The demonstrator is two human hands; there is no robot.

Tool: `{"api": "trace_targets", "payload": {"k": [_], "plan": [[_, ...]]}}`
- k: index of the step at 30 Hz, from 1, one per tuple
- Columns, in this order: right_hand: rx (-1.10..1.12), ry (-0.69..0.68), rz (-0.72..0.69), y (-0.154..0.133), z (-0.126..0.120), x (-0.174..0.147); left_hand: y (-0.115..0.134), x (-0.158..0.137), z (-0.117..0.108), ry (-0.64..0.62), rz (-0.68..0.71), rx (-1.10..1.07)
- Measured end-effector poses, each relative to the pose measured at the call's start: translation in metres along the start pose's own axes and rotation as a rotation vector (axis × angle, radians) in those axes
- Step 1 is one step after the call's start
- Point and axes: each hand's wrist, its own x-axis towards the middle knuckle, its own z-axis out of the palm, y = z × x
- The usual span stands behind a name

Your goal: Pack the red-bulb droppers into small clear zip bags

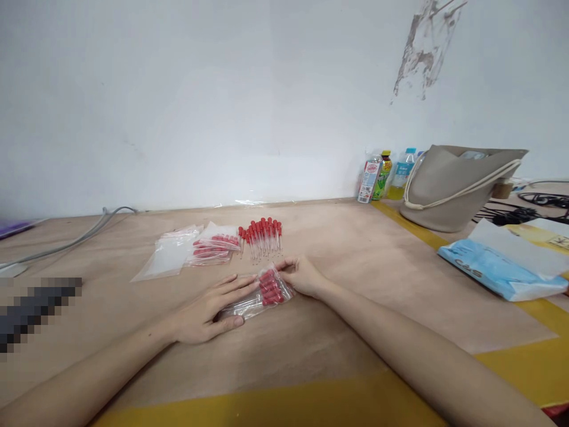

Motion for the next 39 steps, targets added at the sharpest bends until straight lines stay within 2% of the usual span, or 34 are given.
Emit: {"api": "trace_targets", "payload": {"k": [5, 8, 11, 13, 16, 20, 23, 24, 26, 29, 31, 33, 36, 39], "plan": [[-0.179, -0.112, -0.086, -0.004, -0.003, -0.003, -0.001, -0.001, 0.001, -0.005, 0.000, 0.000], [-0.260, 0.037, -0.045, -0.008, -0.007, -0.004, -0.001, -0.002, 0.002, -0.005, -0.011, -0.003], [-0.209, 0.217, 0.051, -0.011, -0.010, -0.003, 0.000, -0.001, 0.001, -0.016, -0.007, 0.009], [-0.177, 0.168, 0.062, -0.011, -0.009, -0.001, 0.000, 0.000, 0.000, -0.019, 0.003, 0.015], [-0.154, -0.007, 0.030, -0.005, -0.006, 0.001, 0.000, 0.000, -0.001, -0.017, 0.009, 0.014], [-0.050, 0.004, 0.016, 0.000, -0.005, 0.000, 0.001, -0.002, 0.000, 0.018, 0.011, -0.046], [0.127, -0.115, -0.012, -0.004, -0.009, -0.005, 0.002, -0.003, 0.001, 0.110, 0.012, -0.104], [0.188, -0.149, -0.021, -0.007, -0.012, -0.007, 0.002, -0.002, 0.001, 0.183, 0.015, -0.103], [0.291, -0.148, -0.023, -0.013, -0.019, -0.009, -0.002, -0.002, 0.001, 0.414, -0.008, -0.061], [0.383, 0.016, -0.016, -0.021, -0.039, -0.007, -0.020, -0.003, -0.005, 0.808, -0.210, 0.072], [0.433, 0.192, -0.036, -0.024, -0.055, -0.002, -0.039, -0.007, -0.013, 0.936, -0.459, 0.198], [0.508, 0.360, -0.097, -0.024, -0.071, 0.007, -0.061, -0.015, -0.021, 0.908, -0.733, 0.331], [0.585, 0.541, -0.203, -0.019, -0.087, 0.022, -0.094, -0.029, -0.026, 0.657, -1.099, 0.464], [0.554, 0.665, -0.209, -0.013, -0.089, 0.038, -0.118, -0.039, -0.021, 0.534, -1.181, 0.431]]}}
